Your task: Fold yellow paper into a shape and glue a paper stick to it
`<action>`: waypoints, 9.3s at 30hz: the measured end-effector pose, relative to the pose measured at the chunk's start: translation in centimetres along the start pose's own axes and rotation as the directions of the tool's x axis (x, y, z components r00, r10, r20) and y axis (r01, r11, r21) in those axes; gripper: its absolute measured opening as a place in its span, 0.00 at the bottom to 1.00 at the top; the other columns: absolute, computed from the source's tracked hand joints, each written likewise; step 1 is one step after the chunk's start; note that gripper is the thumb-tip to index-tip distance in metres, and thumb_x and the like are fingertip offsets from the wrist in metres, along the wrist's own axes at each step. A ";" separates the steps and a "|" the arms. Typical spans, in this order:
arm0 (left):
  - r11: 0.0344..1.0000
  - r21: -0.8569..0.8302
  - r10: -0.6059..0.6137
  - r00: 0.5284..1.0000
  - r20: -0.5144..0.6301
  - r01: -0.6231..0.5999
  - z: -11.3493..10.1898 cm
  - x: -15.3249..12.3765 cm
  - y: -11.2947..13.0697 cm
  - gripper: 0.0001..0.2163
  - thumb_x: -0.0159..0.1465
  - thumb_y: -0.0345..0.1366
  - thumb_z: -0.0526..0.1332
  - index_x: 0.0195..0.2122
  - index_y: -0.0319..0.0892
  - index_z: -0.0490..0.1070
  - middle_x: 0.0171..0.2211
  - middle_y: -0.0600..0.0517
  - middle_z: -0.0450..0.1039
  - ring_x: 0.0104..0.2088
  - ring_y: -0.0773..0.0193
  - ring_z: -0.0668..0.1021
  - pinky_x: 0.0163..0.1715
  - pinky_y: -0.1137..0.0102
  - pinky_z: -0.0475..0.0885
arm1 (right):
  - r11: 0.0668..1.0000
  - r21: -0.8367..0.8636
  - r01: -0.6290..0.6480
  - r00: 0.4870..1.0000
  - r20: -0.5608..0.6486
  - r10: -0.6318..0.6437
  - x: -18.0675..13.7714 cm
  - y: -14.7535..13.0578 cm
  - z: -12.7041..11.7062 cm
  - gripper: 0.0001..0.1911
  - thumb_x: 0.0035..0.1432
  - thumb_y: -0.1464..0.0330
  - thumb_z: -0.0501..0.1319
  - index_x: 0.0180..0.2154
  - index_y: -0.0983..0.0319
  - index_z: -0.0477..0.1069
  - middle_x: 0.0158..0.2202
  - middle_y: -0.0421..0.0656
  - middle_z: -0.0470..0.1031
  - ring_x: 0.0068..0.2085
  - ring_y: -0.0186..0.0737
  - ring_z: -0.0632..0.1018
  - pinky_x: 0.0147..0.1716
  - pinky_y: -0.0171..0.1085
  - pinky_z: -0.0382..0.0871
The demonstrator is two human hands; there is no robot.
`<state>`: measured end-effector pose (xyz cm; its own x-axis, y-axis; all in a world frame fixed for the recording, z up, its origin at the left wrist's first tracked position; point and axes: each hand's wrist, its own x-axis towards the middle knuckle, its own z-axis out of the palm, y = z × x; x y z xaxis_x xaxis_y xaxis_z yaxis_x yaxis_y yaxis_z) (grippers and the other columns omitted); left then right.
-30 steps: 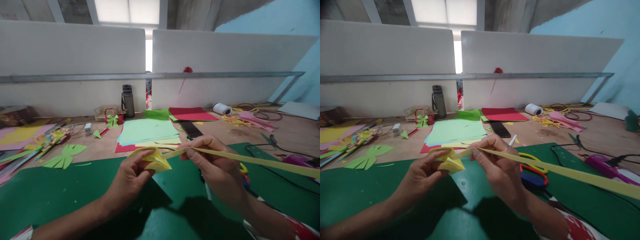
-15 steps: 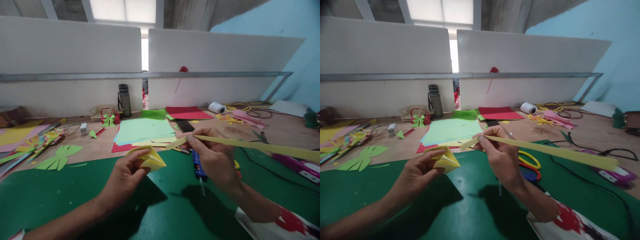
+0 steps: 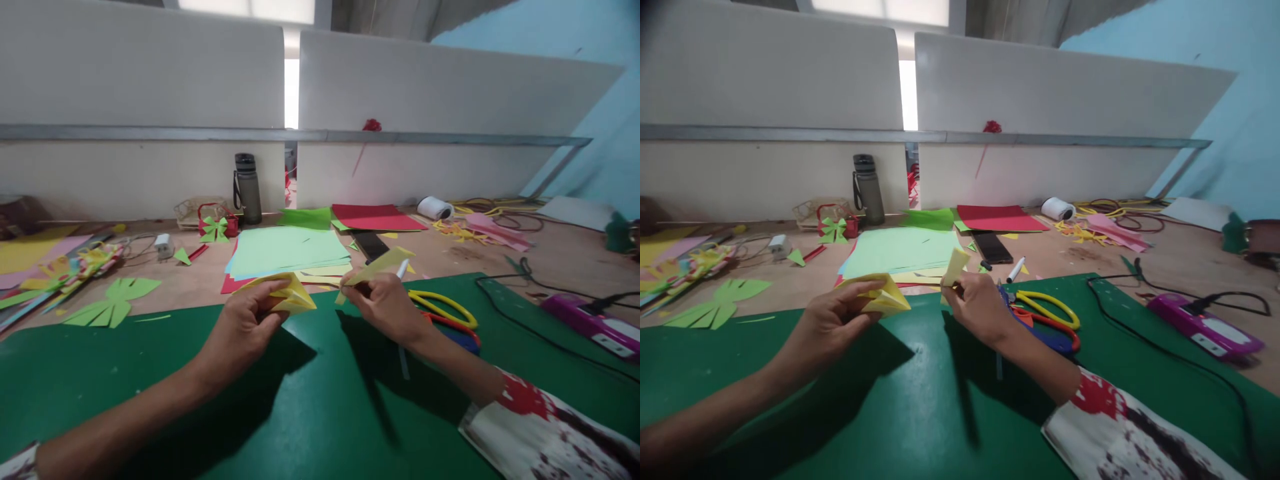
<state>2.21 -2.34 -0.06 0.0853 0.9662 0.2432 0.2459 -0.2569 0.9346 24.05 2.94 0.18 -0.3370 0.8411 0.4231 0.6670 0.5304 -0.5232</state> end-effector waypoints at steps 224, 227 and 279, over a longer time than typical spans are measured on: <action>0.785 0.260 0.496 0.822 0.279 -0.562 1.2 -1.0 1.6 0.09 0.57 0.29 0.62 0.21 0.39 0.65 0.22 0.54 0.69 0.26 0.68 0.69 0.32 0.72 0.63 | 0.931 0.299 0.212 0.977 -0.051 -0.206 -4.0 -4.5 0.3 0.05 0.58 0.69 0.57 0.29 0.56 0.68 0.29 0.38 0.73 0.31 0.37 0.74 0.32 0.34 0.68; 0.788 0.260 0.491 0.824 0.283 -0.559 1.0 -0.9 2.4 0.12 0.58 0.28 0.59 0.19 0.40 0.59 0.20 0.56 0.62 0.24 0.69 0.65 0.30 0.72 0.62 | 0.946 0.252 0.202 0.978 -0.095 -0.183 -3.6 -4.9 0.0 0.05 0.57 0.66 0.58 0.29 0.57 0.69 0.29 0.38 0.75 0.32 0.38 0.75 0.34 0.33 0.69; 0.802 0.405 0.312 0.886 0.343 -0.439 0.9 -1.0 2.3 0.11 0.61 0.28 0.55 0.21 0.39 0.61 0.20 0.56 0.60 0.23 0.71 0.65 0.24 0.76 0.59 | 0.954 0.264 0.141 0.980 -0.172 -0.097 -2.8 -5.1 -0.3 0.05 0.54 0.64 0.60 0.26 0.53 0.71 0.25 0.39 0.74 0.27 0.42 0.74 0.26 0.37 0.70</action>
<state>3.53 -3.95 1.58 0.4833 0.7692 0.4182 0.5506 -0.6384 0.5379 21.76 -2.14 1.93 -0.2803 0.7550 0.5928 0.4138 0.6523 -0.6350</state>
